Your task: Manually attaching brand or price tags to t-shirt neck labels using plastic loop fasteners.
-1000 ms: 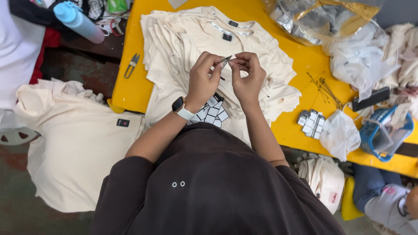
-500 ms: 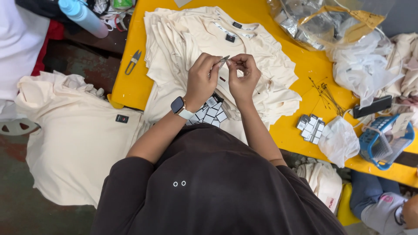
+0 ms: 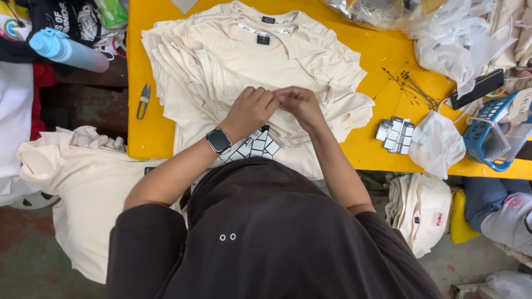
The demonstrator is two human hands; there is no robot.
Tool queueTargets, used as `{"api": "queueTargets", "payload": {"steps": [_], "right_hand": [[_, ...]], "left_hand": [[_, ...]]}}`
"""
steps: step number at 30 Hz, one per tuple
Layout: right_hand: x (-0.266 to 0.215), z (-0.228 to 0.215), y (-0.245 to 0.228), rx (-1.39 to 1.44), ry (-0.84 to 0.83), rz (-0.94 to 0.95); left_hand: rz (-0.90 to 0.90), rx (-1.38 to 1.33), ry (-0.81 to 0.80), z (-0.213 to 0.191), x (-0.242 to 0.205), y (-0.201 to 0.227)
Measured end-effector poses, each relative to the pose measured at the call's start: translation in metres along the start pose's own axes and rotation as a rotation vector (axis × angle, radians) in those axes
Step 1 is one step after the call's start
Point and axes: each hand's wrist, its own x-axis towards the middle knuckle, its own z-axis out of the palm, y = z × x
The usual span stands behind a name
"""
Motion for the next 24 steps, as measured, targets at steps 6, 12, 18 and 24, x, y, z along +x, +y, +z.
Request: {"api": "queueTargets", "payload": {"steps": [6, 12, 18, 24], "right_hand": [[0.051, -0.071, 0.067, 0.185, -0.145, 0.196], [0.121, -0.081, 0.054, -0.012, -0.254, 0.211], [0.191, -0.08, 0.054, -0.022, -0.207, 0.157], [0.174, -0.06, 0.012, 0.373, -0.133, 0.291]], "left_hand": [[0.281, 0.027, 0.046, 0.023, 0.025, -0.016], [0.319, 0.034, -0.041, 0.052, 0.053, -0.05], [0.189, 0.132, -0.096, 0.102, 0.049, -0.092], [-0.104, 0.0, -0.134, 0.101, 0.048, -0.11]]}}
